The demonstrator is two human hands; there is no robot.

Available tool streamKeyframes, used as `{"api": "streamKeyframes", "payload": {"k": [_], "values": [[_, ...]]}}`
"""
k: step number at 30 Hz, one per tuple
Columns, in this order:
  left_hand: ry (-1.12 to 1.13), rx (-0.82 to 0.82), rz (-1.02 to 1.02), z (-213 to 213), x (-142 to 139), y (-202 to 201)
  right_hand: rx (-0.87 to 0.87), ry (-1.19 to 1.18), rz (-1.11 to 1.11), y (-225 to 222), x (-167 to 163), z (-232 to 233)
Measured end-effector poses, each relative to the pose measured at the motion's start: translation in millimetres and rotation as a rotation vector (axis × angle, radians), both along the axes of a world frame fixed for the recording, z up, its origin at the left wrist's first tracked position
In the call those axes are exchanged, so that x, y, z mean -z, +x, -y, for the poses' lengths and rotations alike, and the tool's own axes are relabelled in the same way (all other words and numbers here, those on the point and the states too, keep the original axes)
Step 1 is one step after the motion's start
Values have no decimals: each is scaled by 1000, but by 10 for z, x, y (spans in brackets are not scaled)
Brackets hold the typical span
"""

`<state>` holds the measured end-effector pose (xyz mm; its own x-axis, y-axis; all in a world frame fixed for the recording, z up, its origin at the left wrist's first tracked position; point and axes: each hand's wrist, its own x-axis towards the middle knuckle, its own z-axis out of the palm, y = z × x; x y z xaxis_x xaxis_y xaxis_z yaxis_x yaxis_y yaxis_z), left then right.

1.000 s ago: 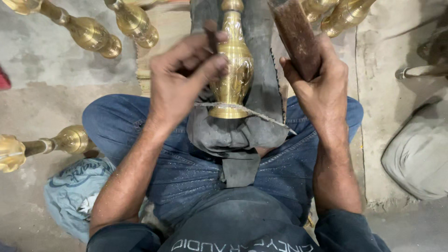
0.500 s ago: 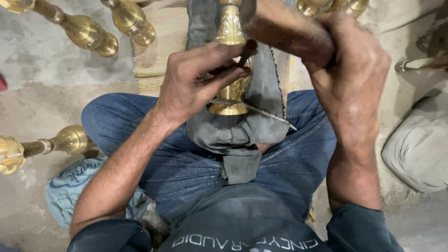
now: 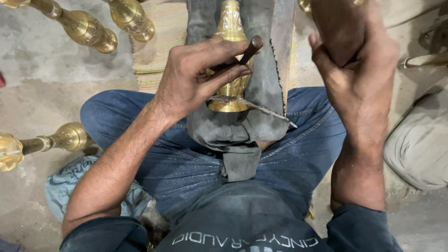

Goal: The person sits cross-legged on the floor with a brass vase held upright on a cloth pad on their lap. They hold a chisel against the vase surface and strike it with a wooden mallet, carving decorative patterns and rotating the vase to work new areas.

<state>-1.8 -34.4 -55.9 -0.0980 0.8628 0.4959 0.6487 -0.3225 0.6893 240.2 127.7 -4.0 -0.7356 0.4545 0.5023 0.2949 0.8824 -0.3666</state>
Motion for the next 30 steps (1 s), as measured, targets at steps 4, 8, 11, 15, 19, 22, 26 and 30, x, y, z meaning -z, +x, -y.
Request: {"api": "streamKeyframes", "payload": {"k": [4, 8, 11, 15, 19, 22, 26, 30], "values": [[51, 13, 5, -11, 7, -5, 28, 221, 118, -4, -53, -7], [41, 19, 9, -6, 9, -14, 9, -46, -39, -60, -56, 9], [46, -28, -18, 1, 3, -8, 90, 415, 204, -68, -98, 14], [0, 2, 16, -11, -5, -7, -63, 102, 11, -82, -115, 14], [28, 16, -39, -42, 1, -18, -2, 137, 50, -47, -94, -34], [45, 28, 34, -25, 11, -15, -44, 6, -8, -29, -26, -50], [22, 32, 63, -22, 15, -28, -24, -46, 6, -8, 37, -38], [75, 56, 17, -29, 2, -31, -117, 23, -90, -23, 26, -26]]}}
